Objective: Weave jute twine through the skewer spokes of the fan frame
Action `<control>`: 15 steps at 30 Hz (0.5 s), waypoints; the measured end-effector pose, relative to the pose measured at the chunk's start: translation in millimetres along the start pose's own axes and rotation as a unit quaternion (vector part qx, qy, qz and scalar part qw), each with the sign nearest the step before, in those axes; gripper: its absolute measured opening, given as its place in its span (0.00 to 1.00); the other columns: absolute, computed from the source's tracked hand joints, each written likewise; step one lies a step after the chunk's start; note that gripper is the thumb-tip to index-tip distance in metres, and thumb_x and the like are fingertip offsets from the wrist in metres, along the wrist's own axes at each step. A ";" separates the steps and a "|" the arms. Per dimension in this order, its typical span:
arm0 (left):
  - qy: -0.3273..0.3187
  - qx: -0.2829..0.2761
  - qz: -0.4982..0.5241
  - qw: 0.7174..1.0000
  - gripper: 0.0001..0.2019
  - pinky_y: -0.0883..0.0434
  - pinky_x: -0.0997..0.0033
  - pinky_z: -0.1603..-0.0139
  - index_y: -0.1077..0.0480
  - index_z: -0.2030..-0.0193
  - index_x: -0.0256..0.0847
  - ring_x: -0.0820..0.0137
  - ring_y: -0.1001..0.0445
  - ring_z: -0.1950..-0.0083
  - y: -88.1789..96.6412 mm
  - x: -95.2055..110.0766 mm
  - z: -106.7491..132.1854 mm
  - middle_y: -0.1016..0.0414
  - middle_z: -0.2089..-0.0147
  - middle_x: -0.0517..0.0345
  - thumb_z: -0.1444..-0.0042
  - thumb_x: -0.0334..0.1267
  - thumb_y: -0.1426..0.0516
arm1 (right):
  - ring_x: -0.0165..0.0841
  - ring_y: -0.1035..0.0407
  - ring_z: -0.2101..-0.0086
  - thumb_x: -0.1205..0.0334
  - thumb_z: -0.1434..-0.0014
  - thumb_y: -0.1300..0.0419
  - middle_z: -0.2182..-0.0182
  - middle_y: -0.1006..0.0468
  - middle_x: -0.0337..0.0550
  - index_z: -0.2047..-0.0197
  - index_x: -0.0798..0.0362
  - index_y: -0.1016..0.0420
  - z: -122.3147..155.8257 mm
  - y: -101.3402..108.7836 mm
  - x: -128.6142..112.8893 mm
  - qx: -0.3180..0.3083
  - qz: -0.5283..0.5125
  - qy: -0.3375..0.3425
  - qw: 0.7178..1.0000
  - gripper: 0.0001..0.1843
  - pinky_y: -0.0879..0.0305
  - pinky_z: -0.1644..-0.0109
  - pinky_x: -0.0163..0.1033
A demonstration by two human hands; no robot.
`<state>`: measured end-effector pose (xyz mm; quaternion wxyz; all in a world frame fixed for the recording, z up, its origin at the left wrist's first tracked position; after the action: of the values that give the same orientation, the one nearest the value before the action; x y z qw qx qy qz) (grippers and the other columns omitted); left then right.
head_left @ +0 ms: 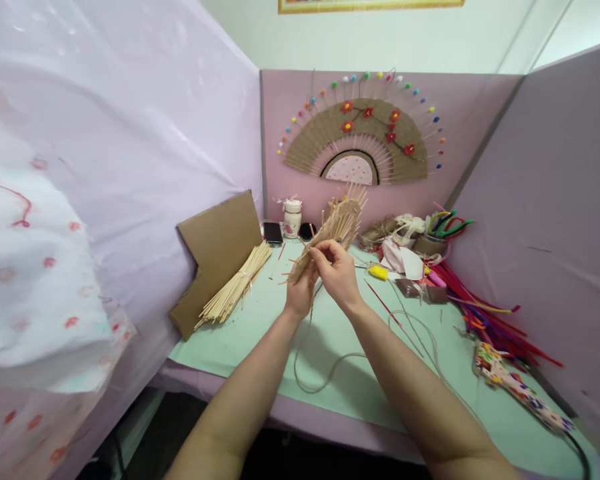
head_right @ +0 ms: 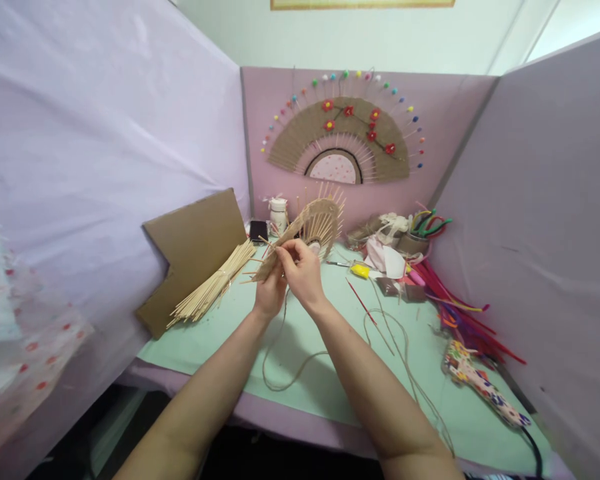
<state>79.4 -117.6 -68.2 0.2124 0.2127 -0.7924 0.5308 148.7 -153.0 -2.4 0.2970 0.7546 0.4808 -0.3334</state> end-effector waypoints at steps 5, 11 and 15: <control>-0.022 -0.012 -0.049 0.999 0.22 0.32 0.56 0.38 0.28 0.44 0.49 0.55 0.35 0.34 4.3 20.9 5.0 0.25 0.42 0.54 0.47 0.32 0.37 | 0.31 0.33 0.71 0.53 0.42 0.42 0.72 0.27 0.38 0.67 0.50 0.31 -7.7 -6.4 0.0 -0.006 -0.010 -0.005 1.000 0.10 0.35 0.64 0.36; -0.067 -0.031 -0.062 0.995 0.20 0.32 0.54 0.39 0.27 0.43 0.45 0.54 0.36 0.33 11.9 36.0 9.4 0.26 0.41 0.49 0.41 0.47 0.41 | 0.31 0.32 0.72 0.53 0.42 0.42 0.74 0.26 0.38 0.69 0.51 0.31 -10.0 -9.9 -2.8 -0.029 -0.031 -0.008 0.999 0.10 0.34 0.65 0.36; -0.054 -0.022 -0.043 0.997 0.22 0.35 0.51 0.36 0.28 0.43 0.46 0.54 0.36 0.33 11.7 34.9 9.0 0.24 0.43 0.48 0.42 0.49 0.40 | 0.31 0.33 0.73 0.52 0.43 0.40 0.74 0.25 0.38 0.69 0.50 0.29 -7.1 -2.0 -10.6 -0.020 0.009 0.003 1.000 0.11 0.34 0.66 0.37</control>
<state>43.2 -125.8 -60.4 0.1961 0.2705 -0.8042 0.4915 145.1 -152.3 10.0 0.3135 0.7542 0.4811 -0.3185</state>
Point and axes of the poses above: each hand's wrist, its own z-axis away from the middle knuckle, its own y-axis out of the back of the hand, x = y × z, the point moved 3 cm from there along -z, towards the middle knuckle
